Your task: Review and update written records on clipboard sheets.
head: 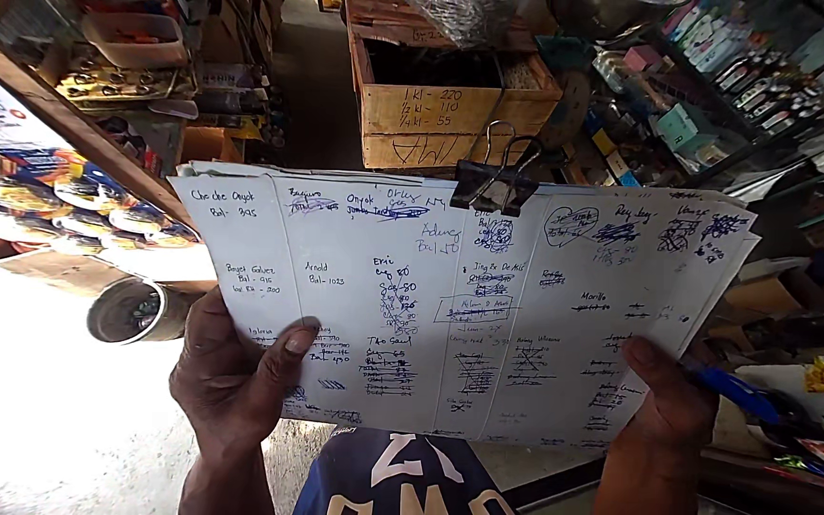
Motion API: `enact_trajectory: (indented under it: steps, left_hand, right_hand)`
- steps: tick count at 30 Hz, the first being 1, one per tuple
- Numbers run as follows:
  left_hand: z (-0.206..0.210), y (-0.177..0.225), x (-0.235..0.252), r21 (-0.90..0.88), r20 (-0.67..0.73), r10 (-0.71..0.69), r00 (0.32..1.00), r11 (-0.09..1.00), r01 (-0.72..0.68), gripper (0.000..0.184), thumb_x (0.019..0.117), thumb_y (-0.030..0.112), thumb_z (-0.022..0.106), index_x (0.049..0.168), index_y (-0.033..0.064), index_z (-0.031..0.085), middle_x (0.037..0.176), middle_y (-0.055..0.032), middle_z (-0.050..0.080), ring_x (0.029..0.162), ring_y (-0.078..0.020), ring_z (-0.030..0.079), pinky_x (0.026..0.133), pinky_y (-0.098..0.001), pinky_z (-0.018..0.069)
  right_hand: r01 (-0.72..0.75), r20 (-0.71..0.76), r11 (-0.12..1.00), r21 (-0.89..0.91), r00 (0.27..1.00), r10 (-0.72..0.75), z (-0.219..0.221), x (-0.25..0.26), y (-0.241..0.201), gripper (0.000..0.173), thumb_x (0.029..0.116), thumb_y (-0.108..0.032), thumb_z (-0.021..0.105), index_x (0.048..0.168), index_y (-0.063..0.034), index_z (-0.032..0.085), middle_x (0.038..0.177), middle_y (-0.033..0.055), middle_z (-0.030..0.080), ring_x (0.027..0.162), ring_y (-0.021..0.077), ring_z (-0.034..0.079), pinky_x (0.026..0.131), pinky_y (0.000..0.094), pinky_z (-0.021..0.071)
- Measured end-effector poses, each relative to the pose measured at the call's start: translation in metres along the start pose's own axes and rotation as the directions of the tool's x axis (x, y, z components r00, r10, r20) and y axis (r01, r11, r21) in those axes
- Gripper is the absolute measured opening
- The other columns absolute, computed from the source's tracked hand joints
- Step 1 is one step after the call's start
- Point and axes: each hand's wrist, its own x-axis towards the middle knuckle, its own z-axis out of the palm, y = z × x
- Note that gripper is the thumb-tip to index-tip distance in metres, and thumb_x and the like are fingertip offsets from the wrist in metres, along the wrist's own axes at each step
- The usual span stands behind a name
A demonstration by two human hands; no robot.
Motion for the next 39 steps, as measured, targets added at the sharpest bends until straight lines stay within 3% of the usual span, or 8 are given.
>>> enact_trajectory:
  steps: [5,16,26,34,39]
  left_hand:
    - [-0.005,0.0,0.0,-0.02,0.004,-0.005,1.0,1.0,0.005,0.045,0.0952,0.025,0.073,0.136,0.0221,0.055,0.115,0.0109,0.073,0.096,-0.0044,0.072,0.084,-0.0226,0.0617]
    - [-0.01,-0.001,0.001,-0.014,0.024,-0.027,0.999,1.0,0.028,0.038,0.104,0.042,0.056,0.137,0.0238,0.058,0.113,0.0144,0.072,0.097,0.001,0.069,0.084,-0.0191,0.0588]
    - [-0.01,0.003,0.002,-0.064,0.047,-0.019,0.999,0.998,0.022,0.034,0.1045,0.039,0.056,0.135,0.0241,0.06,0.111,0.0144,0.073,0.094,0.0015,0.07,0.082,-0.0181,0.0597]
    - [-0.019,-0.004,-0.002,-0.012,0.01,-0.06,0.998,0.998,0.06,0.05,0.1033,0.059,0.045,0.138,0.025,0.059,0.116,0.0165,0.071,0.102,0.0034,0.067,0.088,-0.0186,0.0574]
    - [-0.021,-0.006,0.0,-0.043,0.022,-0.06,0.998,0.997,0.061,0.053,0.102,0.062,0.044,0.137,0.0253,0.059,0.117,0.0163,0.071,0.104,0.0032,0.067,0.089,-0.0188,0.057]
  right_hand:
    - [-0.003,-0.006,1.0,-0.003,1.0,0.003,0.004,-0.004,-0.001,0.015,0.0905,-0.018,0.075,0.106,-0.0211,0.077,0.099,-0.0096,0.078,0.092,0.0001,0.073,0.085,0.0181,0.0601]
    - [-0.037,-0.038,0.998,-0.051,0.999,0.035,0.01,-0.006,-0.003,0.015,0.0894,-0.016,0.075,0.103,-0.0216,0.077,0.097,-0.0109,0.078,0.091,-0.0008,0.072,0.084,0.0175,0.0601]
    - [-0.04,-0.049,0.995,-0.087,0.998,0.035,0.011,-0.004,0.005,0.014,0.0902,-0.018,0.075,0.104,-0.0211,0.075,0.098,-0.0105,0.078,0.092,0.0004,0.073,0.086,0.0191,0.06]
    - [-0.006,0.008,0.996,-0.085,1.0,0.007,0.011,0.0,0.012,0.014,0.0931,-0.02,0.073,0.107,-0.0212,0.075,0.1,-0.0101,0.078,0.094,0.0011,0.073,0.088,0.0205,0.0602]
    - [0.015,0.019,0.996,-0.084,1.0,-0.013,0.012,0.0,0.011,0.016,0.0937,-0.02,0.073,0.109,-0.0231,0.075,0.102,-0.0112,0.078,0.096,0.0002,0.072,0.089,0.0197,0.0597]
